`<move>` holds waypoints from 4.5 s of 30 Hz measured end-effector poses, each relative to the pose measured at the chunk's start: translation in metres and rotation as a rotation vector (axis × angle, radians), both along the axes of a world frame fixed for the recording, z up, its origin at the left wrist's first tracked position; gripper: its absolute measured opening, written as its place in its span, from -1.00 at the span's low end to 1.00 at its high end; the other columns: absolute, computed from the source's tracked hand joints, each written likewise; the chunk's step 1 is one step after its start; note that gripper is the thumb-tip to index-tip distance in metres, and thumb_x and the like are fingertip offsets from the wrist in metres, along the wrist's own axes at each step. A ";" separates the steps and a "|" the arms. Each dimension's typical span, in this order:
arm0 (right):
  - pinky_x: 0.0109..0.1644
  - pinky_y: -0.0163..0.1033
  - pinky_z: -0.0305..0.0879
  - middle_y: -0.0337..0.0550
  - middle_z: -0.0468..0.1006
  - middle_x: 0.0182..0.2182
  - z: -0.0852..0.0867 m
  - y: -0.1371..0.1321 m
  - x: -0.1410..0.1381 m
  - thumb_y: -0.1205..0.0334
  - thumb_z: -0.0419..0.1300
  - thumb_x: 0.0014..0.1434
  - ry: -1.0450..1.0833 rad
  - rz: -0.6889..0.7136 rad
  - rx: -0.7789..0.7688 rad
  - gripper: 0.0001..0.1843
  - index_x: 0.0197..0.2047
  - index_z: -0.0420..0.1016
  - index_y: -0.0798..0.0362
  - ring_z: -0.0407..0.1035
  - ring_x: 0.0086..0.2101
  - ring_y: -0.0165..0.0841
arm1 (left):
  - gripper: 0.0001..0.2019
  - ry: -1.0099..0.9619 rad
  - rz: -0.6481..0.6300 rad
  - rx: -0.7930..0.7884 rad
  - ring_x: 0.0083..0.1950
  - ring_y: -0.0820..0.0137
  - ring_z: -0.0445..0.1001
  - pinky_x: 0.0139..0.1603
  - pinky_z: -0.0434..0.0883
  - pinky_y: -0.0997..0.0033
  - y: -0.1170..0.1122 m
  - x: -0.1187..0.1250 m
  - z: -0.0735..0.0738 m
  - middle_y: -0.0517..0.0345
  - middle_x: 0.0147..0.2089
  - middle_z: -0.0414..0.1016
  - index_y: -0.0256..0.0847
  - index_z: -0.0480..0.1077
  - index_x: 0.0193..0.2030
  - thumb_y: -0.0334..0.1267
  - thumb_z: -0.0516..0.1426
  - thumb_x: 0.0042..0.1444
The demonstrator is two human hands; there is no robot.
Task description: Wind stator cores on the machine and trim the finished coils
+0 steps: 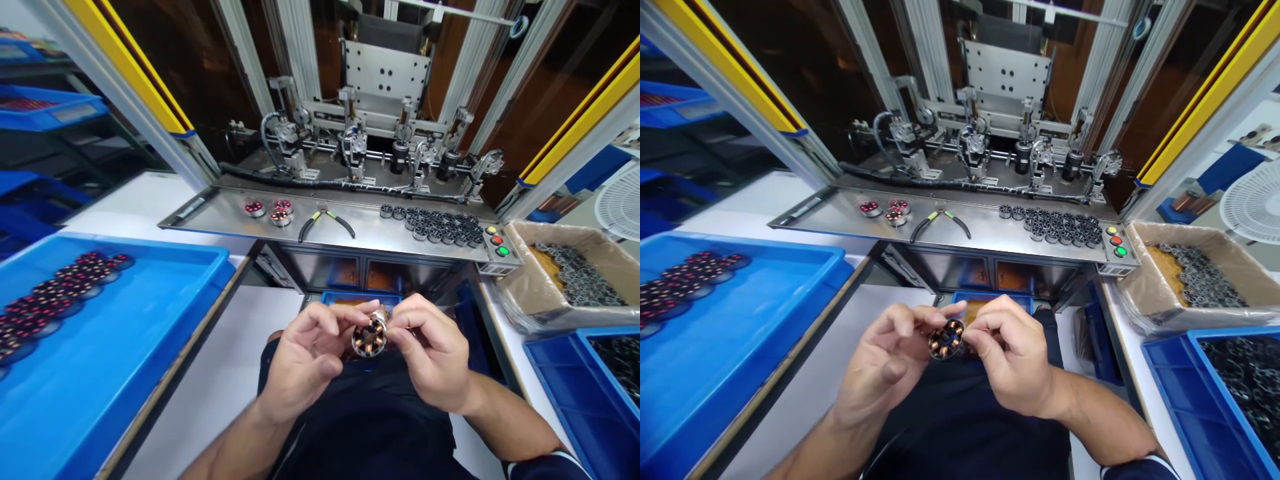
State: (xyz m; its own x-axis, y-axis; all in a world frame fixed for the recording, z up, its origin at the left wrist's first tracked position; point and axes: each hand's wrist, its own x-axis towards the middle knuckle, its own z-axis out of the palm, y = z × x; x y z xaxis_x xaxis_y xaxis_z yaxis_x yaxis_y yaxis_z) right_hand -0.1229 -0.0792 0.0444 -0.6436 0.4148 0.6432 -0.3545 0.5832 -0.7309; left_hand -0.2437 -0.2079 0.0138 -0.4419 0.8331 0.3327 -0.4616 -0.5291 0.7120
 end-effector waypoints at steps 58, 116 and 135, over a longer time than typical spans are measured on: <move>-0.11 0.00 0.56 0.10 0.53 -0.04 -0.001 0.039 0.020 0.16 0.43 0.11 0.038 0.076 0.361 -0.36 0.21 0.35 0.01 0.50 -0.10 -0.13 | -0.56 -0.125 -0.180 -0.358 -0.28 0.29 0.68 -0.33 0.57 0.49 0.007 0.008 0.001 -0.02 -0.20 0.71 -0.17 0.53 0.00 -0.18 0.43 -0.03; -0.29 -0.33 0.46 -0.12 0.54 -0.44 0.057 0.009 -0.012 0.45 0.19 0.30 -0.064 0.247 0.318 -0.89 -0.26 0.51 0.14 0.45 -0.39 -0.42 | -0.55 -0.233 -0.224 -0.084 -0.10 0.33 0.63 -0.10 0.55 0.45 0.001 -0.003 0.014 0.04 -0.12 0.62 -0.19 0.53 -0.01 0.10 0.30 0.09; -0.31 -0.30 0.46 -0.13 0.57 -0.43 0.046 0.018 -0.007 0.39 0.21 0.31 -0.028 0.202 0.296 -0.92 -0.26 0.51 0.12 0.46 -0.39 -0.40 | -0.53 0.074 0.082 -0.139 -0.01 0.38 0.61 -0.01 0.55 0.53 -0.002 0.007 0.004 0.10 0.03 0.57 -0.03 0.50 0.13 -0.26 0.39 0.05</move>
State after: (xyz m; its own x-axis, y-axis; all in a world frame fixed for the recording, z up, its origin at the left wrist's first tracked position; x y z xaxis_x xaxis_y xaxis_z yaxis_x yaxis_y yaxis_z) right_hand -0.1302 -0.0610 0.0900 -0.7125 0.0760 0.6975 -0.4666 0.6911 -0.5519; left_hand -0.2364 -0.2096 0.0181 -0.4886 0.8357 0.2507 -0.3643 -0.4565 0.8117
